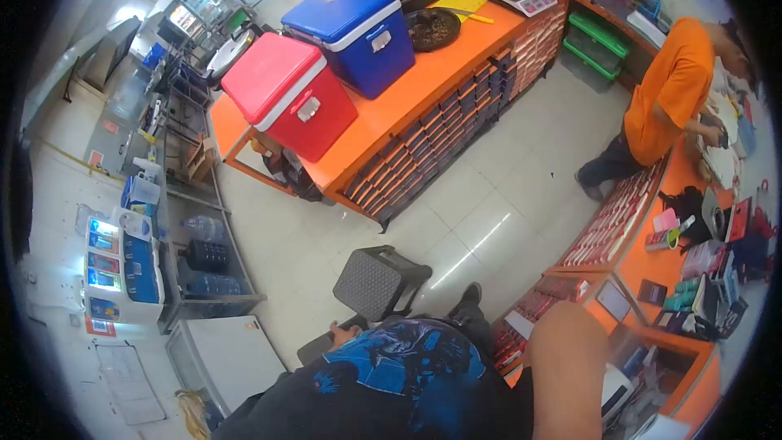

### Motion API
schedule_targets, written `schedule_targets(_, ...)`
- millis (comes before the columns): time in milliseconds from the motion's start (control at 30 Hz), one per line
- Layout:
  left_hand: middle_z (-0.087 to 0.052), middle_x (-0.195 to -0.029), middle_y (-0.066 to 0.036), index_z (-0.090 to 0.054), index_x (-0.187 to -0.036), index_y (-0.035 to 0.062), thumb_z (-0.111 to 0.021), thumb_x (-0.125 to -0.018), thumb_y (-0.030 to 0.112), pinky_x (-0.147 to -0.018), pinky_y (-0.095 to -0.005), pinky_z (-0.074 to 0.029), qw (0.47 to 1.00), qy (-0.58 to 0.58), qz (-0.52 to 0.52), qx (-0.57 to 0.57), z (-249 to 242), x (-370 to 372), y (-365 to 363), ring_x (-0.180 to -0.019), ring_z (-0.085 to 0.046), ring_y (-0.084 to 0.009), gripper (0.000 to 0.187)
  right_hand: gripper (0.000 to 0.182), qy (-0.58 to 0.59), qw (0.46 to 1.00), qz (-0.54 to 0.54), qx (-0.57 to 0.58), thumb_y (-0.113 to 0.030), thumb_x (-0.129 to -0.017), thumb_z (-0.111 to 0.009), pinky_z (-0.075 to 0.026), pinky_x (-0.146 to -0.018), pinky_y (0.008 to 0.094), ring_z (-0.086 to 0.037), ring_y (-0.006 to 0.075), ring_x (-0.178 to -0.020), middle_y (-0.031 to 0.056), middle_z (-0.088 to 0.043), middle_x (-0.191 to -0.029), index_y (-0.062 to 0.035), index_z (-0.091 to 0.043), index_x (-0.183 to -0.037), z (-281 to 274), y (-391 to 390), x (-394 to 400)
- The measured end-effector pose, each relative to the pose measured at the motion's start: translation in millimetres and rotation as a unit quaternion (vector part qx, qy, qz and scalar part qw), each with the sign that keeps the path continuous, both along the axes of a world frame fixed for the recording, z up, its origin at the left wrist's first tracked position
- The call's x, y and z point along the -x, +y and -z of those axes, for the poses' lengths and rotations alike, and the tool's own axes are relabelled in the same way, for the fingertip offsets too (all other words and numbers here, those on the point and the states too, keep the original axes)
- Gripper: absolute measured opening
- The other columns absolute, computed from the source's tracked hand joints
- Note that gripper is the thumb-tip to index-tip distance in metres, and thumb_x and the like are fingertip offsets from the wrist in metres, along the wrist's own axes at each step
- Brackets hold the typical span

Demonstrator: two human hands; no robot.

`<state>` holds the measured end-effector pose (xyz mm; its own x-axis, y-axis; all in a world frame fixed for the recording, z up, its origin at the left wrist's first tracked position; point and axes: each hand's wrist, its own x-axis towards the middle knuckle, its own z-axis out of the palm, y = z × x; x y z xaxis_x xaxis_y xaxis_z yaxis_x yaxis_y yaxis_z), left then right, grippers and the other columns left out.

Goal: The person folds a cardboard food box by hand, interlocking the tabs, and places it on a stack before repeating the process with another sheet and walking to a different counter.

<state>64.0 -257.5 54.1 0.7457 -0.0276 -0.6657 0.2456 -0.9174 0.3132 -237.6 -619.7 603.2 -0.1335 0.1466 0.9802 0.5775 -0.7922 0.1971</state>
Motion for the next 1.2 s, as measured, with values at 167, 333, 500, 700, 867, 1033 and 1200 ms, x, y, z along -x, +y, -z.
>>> schedule_targets(167,-0.060,-0.142,-0.036,-0.009,-0.166,-0.0039,-0.080,-0.096,0.033,-0.116,-0.0508,-0.047,0.992,-0.007,0.111,0.060,72,9,-47,-0.126,-0.066,-0.0453,0.107,0.034,-0.017,1.000,-0.006,0.009,-0.023,-0.107,-0.064,-0.038,-0.110,0.0424,-0.050,0.0197,-0.128,0.0061,-0.047,-0.145,-0.0175,-0.052,-0.139,2,-51,13)
schedule_targets(333,-0.069,-0.128,-0.031,-0.013,-0.166,0.0005,-0.078,-0.098,0.032,-0.109,-0.0495,-0.053,0.988,0.057,0.074,0.121,47,1,-104,-0.119,-0.070,-0.0426,0.099,0.030,-0.054,0.997,-0.046,0.014,-0.020,-0.106,-0.066,-0.040,-0.106,0.0404,-0.052,0.0196,-0.124,0.0066,-0.050,-0.139,-0.0157,-0.054,-0.133,15,-98,-1)
schedule_targets(500,-0.072,-0.120,-0.026,-0.011,-0.167,0.0112,-0.071,-0.104,0.026,-0.087,-0.0512,-0.061,0.973,0.065,0.216,0.052,106,-41,-110,-0.102,-0.075,-0.0385,0.088,0.026,-0.066,0.996,-0.034,0.040,-0.017,-0.104,-0.067,-0.042,-0.102,0.0385,-0.054,0.0195,-0.119,0.0070,-0.053,-0.133,-0.0139,-0.056,-0.127,24,-154,-25)
schedule_targets(700,-0.071,-0.128,-0.029,-0.029,-0.165,0.0154,-0.071,-0.103,0.033,-0.106,-0.0516,-0.054,0.991,0.127,-0.025,0.035,152,-58,-199,-0.119,-0.071,-0.0405,0.078,0.021,-0.058,0.995,0.014,0.079,-0.014,-0.102,-0.069,-0.045,-0.097,0.0361,-0.057,0.0194,-0.114,0.0075,-0.056,-0.126,-0.0117,-0.059,-0.121,30,-239,-82)
schedule_targets(867,-0.071,-0.132,-0.028,-0.042,-0.161,0.0133,-0.072,-0.102,0.039,-0.110,-0.0474,-0.052,0.949,0.152,0.275,-0.001,183,-127,-351,-0.124,-0.070,-0.0374,0.071,0.017,-0.059,0.989,0.059,0.122,-0.011,-0.101,-0.071,-0.047,-0.093,0.0342,-0.059,0.0193,-0.109,0.0079,-0.059,-0.120,-0.0099,-0.061,-0.115,32,-324,-150)
schedule_targets(1033,-0.074,-0.131,-0.025,-0.065,-0.148,0.0060,-0.071,-0.101,0.047,-0.108,-0.0458,-0.053,0.975,0.076,0.178,0.113,163,-193,-538,-0.124,-0.071,-0.0330,0.062,0.014,-0.082,0.971,0.203,0.093,-0.008,-0.099,-0.072,-0.049,-0.089,0.0322,-0.061,0.0192,-0.104,0.0083,-0.062,-0.115,-0.0081,-0.063,-0.109,30,-436,-192)
schedule_targets(1200,-0.078,-0.114,-0.014,-0.068,-0.140,0.0012,-0.069,-0.107,0.038,-0.091,-0.0412,-0.057,0.901,0.084,0.277,0.323,25,-235,-679,-0.101,-0.073,-0.0241,0.049,0.030,0.136,0.795,0.406,-0.430,0.001,-0.090,-0.079,-0.045,-0.078,0.0285,-0.053,0.0154,-0.086,0.0050,-0.058,-0.097,-0.0093,-0.051,-0.088,207,-597,-222)
